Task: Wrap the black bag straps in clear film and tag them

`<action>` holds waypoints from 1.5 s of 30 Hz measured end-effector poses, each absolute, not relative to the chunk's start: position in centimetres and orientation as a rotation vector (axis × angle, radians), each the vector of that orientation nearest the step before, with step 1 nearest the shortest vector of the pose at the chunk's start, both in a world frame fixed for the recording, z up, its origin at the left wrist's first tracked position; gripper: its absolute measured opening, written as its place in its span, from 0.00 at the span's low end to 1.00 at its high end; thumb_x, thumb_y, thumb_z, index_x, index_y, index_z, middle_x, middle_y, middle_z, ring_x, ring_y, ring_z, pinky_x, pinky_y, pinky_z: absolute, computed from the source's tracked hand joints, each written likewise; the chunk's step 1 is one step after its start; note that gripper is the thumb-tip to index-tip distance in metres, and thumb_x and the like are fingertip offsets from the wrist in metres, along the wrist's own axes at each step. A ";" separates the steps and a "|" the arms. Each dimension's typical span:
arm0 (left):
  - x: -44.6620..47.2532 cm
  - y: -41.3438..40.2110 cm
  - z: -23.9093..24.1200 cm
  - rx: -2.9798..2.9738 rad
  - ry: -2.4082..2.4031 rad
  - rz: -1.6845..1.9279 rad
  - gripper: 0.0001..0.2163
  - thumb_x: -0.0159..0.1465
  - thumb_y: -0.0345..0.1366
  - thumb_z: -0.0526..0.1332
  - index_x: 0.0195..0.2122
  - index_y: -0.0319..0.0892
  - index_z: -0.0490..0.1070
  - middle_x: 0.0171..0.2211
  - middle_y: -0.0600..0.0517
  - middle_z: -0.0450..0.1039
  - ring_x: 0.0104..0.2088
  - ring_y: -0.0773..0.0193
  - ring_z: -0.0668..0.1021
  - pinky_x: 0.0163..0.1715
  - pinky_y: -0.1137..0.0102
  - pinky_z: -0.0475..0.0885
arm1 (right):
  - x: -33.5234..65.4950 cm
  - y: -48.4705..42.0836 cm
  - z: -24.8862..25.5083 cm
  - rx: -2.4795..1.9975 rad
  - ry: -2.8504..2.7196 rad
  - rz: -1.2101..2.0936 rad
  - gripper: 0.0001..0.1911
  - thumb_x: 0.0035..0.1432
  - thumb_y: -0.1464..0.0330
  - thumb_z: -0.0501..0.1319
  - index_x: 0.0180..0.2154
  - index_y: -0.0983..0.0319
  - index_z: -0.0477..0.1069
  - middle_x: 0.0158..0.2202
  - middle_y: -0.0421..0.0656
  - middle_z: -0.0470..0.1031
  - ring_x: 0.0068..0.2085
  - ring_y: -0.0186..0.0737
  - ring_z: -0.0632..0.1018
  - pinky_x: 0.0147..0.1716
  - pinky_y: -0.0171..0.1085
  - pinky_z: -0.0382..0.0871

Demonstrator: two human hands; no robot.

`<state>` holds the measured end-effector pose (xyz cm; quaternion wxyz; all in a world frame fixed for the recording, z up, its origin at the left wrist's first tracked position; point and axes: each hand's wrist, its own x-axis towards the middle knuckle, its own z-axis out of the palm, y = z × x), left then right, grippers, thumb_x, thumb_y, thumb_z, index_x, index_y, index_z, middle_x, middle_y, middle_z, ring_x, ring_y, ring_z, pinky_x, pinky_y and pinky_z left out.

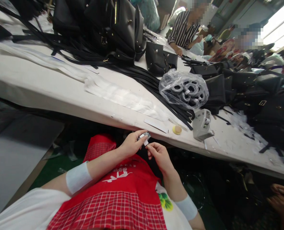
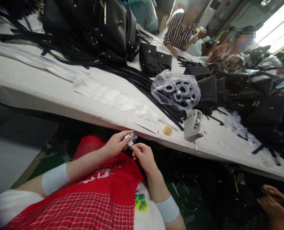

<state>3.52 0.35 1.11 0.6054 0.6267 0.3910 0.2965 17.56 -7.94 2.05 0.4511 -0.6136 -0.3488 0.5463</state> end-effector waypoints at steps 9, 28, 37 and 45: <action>3.8 -0.2 1.3 1.370 0.854 0.728 0.24 0.67 0.49 0.52 0.53 0.34 0.70 0.18 0.56 0.67 0.16 0.70 0.67 0.18 0.75 0.63 | 17.9 -7.6 1.2 -1.498 -0.935 1.299 0.15 0.53 0.57 0.65 0.31 0.63 0.74 0.22 0.38 0.72 0.23 0.32 0.73 0.26 0.33 0.69; 3.9 -1.7 2.6 1.754 0.823 0.893 0.21 0.63 0.36 0.58 0.58 0.41 0.63 0.49 0.44 0.70 0.46 0.58 0.76 0.49 0.62 0.73 | 15.8 -6.5 0.3 -1.264 -0.563 1.225 0.09 0.44 0.66 0.68 0.28 0.63 0.74 0.17 0.35 0.67 0.18 0.27 0.61 0.18 0.29 0.59; 3.4 0.0 2.2 1.782 0.825 0.882 0.17 0.62 0.38 0.60 0.51 0.39 0.70 0.48 0.43 0.72 0.48 0.56 0.75 0.51 0.61 0.72 | 16.1 -6.6 1.1 -0.821 -0.318 1.584 0.10 0.43 0.71 0.65 0.33 0.63 0.71 0.15 0.30 0.53 0.16 0.24 0.48 0.14 0.25 0.43; 3.1 0.9 -0.9 2.524 0.948 1.112 0.22 0.66 0.35 0.52 0.61 0.47 0.64 0.57 0.44 0.69 0.53 0.52 0.74 0.52 0.59 0.73 | 14.9 -4.2 -0.5 -1.100 -0.433 1.311 0.20 0.52 0.52 0.66 0.27 0.62 0.67 0.16 0.32 0.57 0.17 0.27 0.54 0.17 0.30 0.47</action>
